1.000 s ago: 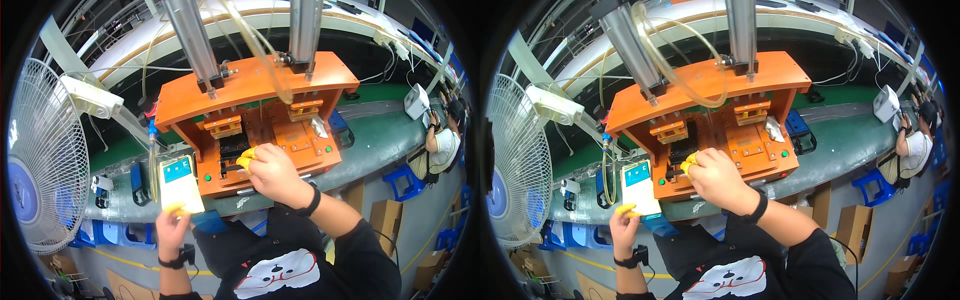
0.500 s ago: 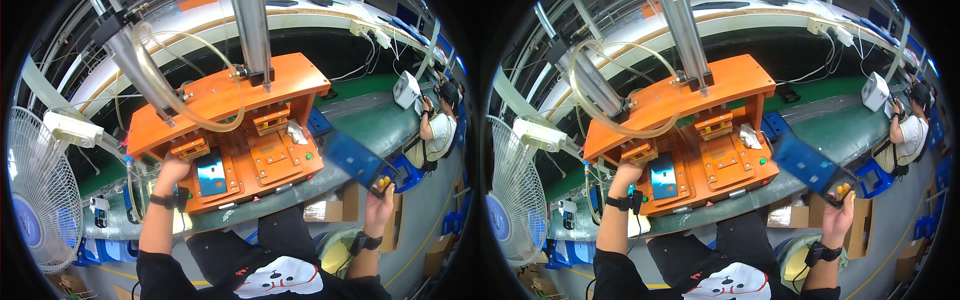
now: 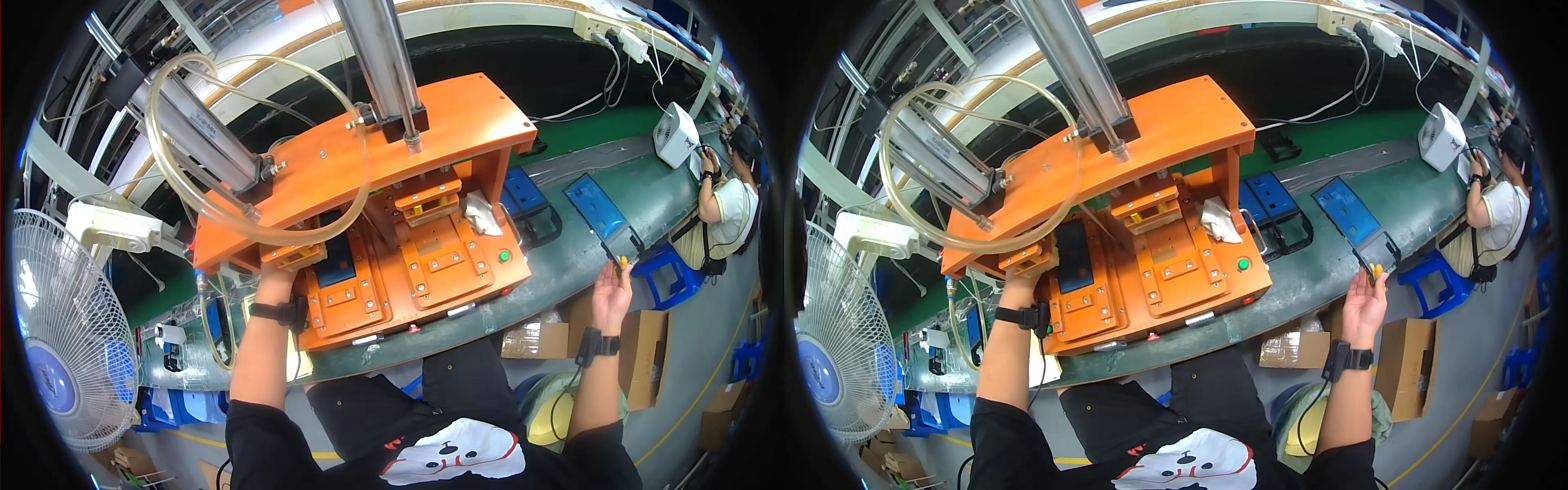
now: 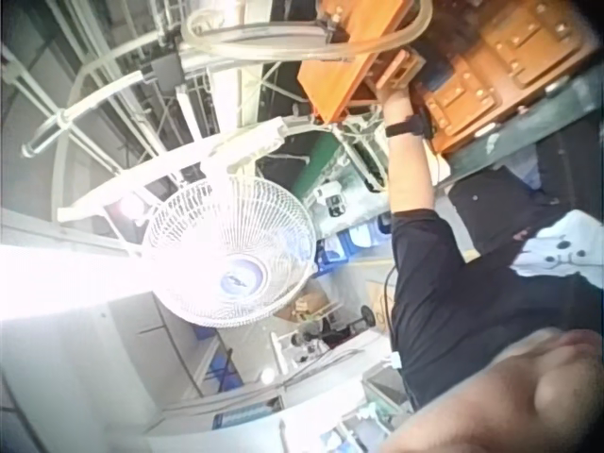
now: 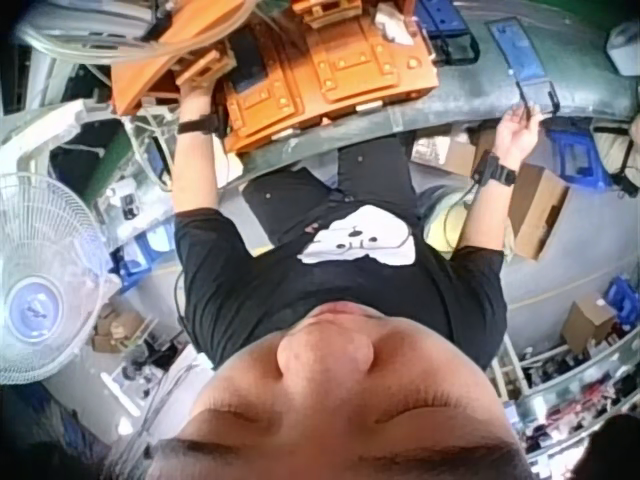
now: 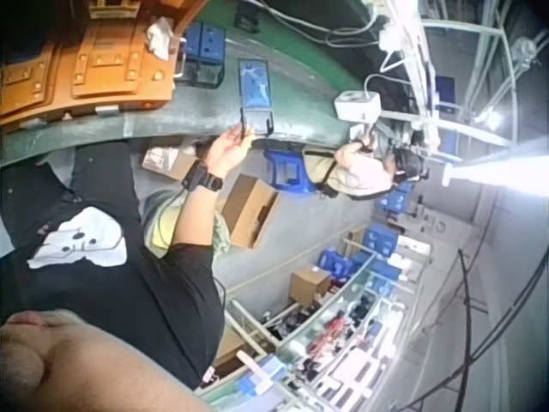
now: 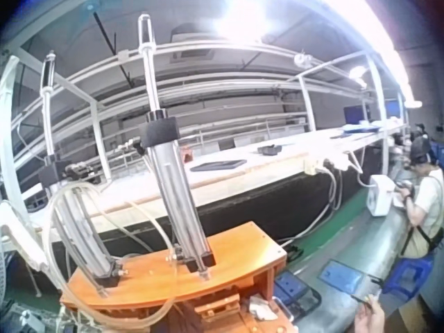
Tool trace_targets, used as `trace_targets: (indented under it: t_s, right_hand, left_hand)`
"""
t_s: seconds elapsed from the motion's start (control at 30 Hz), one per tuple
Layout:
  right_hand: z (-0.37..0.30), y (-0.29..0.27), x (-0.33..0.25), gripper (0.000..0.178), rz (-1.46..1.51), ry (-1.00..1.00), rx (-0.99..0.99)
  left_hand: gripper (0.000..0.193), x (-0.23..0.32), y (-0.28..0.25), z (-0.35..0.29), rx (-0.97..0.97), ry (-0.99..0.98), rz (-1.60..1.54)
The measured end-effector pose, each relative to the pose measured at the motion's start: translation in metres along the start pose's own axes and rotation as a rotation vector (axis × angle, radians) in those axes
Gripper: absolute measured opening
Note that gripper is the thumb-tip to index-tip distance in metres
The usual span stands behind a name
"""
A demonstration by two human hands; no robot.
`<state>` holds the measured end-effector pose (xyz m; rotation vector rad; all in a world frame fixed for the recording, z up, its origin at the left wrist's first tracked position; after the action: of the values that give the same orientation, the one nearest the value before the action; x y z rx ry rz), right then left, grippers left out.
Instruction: Operator uses a pneumatic press and hand-assembly to join plastic housings and internal components.
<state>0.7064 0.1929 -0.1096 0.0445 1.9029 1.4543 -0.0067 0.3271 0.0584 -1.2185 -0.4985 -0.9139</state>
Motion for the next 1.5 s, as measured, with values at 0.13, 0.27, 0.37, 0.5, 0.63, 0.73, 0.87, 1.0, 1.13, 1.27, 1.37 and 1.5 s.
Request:
trace_targets:
  t_s: [0.13, 0.27, 0.37, 0.5, 0.63, 0.73, 0.87, 1.0, 1.13, 1.27, 1.37, 1.5]
  right_hand:
    - [0.03, -0.011, 0.021, 0.027, -0.014, 0.017, 0.084]
    - [0.041, -0.007, 0.047, 0.029, -0.038, 0.034, 0.126]
    - [0.051, -0.002, 0.067, 0.027, -0.034, 0.056, 0.075]
    - [0.051, 0.016, 0.077, 0.026, -0.086, 0.083, 0.124]
    - [0.055, 0.015, 0.068, 0.024, -0.103, 0.115, 0.13]
    - [0.056, 0.018, 0.064, 0.024, -0.054, 0.097, 0.09]
    - [0.063, 0.024, 0.064, 0.024, -0.048, 0.072, 0.085]
    - [0.088, 0.03, 0.092, 0.022, -0.092, 0.176, 0.048]
    - [0.086, 0.049, 0.098, 0.029, -0.598, 0.379, 0.04]
    - [0.082, 0.053, 0.075, 0.031, -0.9, 0.442, -0.019]
    - [0.074, 0.071, 0.062, 0.04, -1.461, 0.51, -0.077]
    - [0.086, 0.099, 0.031, 0.041, -1.84, -0.125, -0.118]
  left_hand:
    - [0.036, 0.022, 0.011, 0.002, -0.021, 0.043, 0.517]
    - [0.036, 0.039, 0.02, -0.002, -0.046, 0.144, 1.006]
    - [0.036, 0.053, 0.033, -0.008, -0.046, 0.269, 1.338]
    - [0.035, 0.056, 0.035, -0.013, -0.016, 0.383, 1.692]
    - [0.03, 0.058, 0.042, -0.02, 0.028, 0.602, 1.746]
    - [0.029, 0.053, 0.049, -0.023, 0.009, 0.668, 1.973]
    - [0.02, 0.07, 0.028, -0.019, -0.172, 0.162, 1.199]
    - [0.031, 0.064, 0.016, -0.057, -0.089, -0.17, 0.072]
    - [0.042, 0.103, 0.024, -0.098, -0.036, 0.014, 0.276]
    - [0.047, 0.086, 0.037, -0.133, -0.016, 0.035, -0.02]
    - [0.05, 0.09, 0.039, -0.138, 0.032, 0.094, 0.059]
    - [0.055, 0.088, 0.034, -0.143, 0.099, 0.116, 0.062]
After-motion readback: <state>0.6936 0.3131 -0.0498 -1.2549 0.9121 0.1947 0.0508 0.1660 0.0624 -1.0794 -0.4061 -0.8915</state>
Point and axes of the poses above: each hand's wrist, its own z-axis towards the middle knuckle, its own y-axis out of the palm, x = y × z, the point moved 10 cm from there along z, towards the middle knuckle, and after that the axes turned 6 degrees about -x, right-handed, at the moved point
